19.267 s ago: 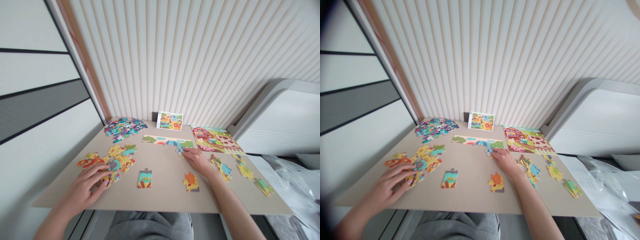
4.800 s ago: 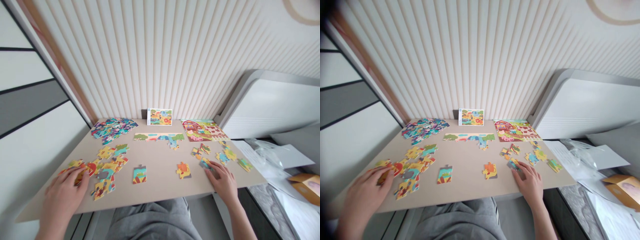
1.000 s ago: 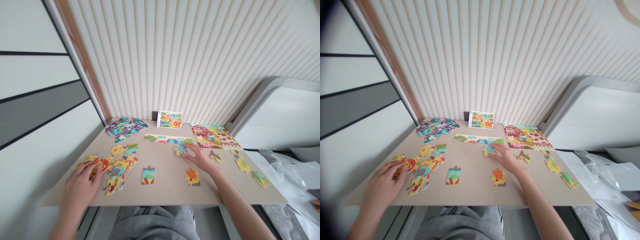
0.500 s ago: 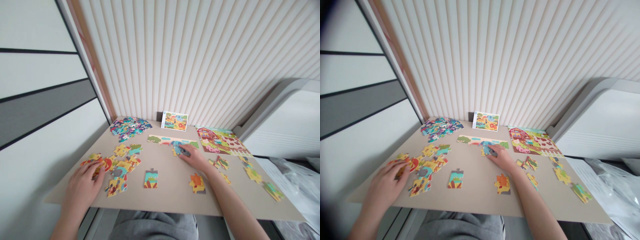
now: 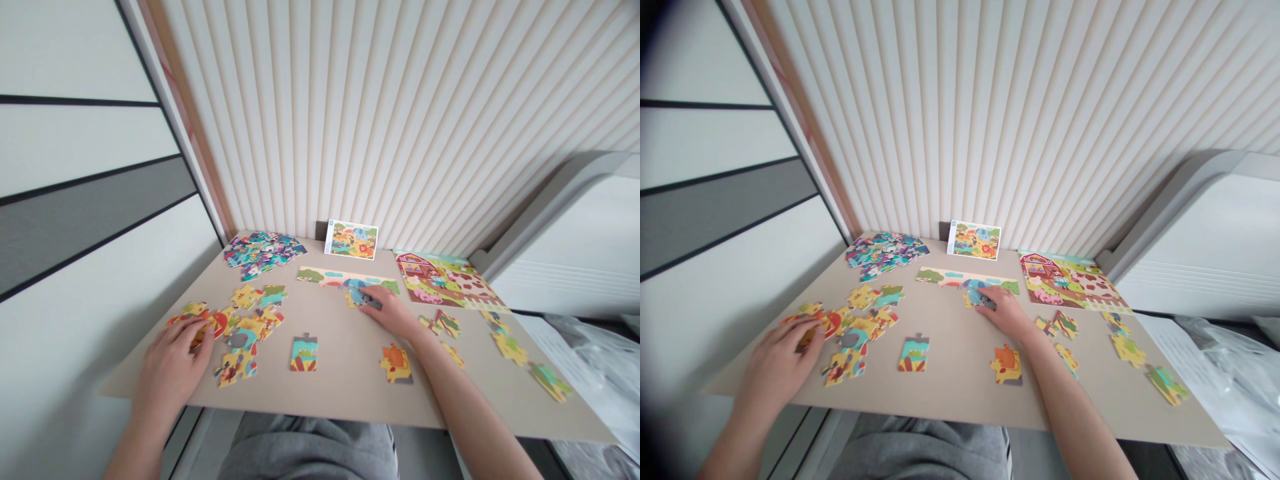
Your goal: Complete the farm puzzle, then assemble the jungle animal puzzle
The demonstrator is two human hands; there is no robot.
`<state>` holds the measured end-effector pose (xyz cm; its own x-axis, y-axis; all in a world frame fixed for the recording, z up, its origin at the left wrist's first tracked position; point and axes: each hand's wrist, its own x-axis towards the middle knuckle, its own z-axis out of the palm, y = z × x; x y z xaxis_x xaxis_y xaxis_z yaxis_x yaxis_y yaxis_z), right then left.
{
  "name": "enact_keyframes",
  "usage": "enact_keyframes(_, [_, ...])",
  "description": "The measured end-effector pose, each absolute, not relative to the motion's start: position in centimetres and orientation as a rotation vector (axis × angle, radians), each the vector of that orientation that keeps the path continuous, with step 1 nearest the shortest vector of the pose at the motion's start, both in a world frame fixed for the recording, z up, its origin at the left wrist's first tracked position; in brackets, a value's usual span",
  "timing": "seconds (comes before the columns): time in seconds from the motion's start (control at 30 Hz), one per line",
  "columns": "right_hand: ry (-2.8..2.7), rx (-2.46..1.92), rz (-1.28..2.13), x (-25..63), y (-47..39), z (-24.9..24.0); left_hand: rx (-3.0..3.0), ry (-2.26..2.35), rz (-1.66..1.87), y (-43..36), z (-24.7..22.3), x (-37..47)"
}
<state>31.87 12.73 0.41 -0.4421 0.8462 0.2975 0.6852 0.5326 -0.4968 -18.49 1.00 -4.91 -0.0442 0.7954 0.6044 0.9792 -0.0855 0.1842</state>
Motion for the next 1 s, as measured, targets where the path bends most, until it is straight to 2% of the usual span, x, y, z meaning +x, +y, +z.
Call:
enact_keyframes(0.23, [-2.231,-1.24,0.47,32.0,12.8,0.4,-1.941,-1.883,-0.857,0.9,-4.4,-18.2])
enact_keyframes(0.73, [-2.269,-1.194,0.315,31.8,12.5,0.0,-1.949,-1.892,-0.862,1.0,-4.8,-18.5])
enact_keyframes(1.0, [-1.893,-1.306,0.112,36.3,11.2,1.4,-1.934,-1.899,-0.875,0.9,-4.6,-18.1])
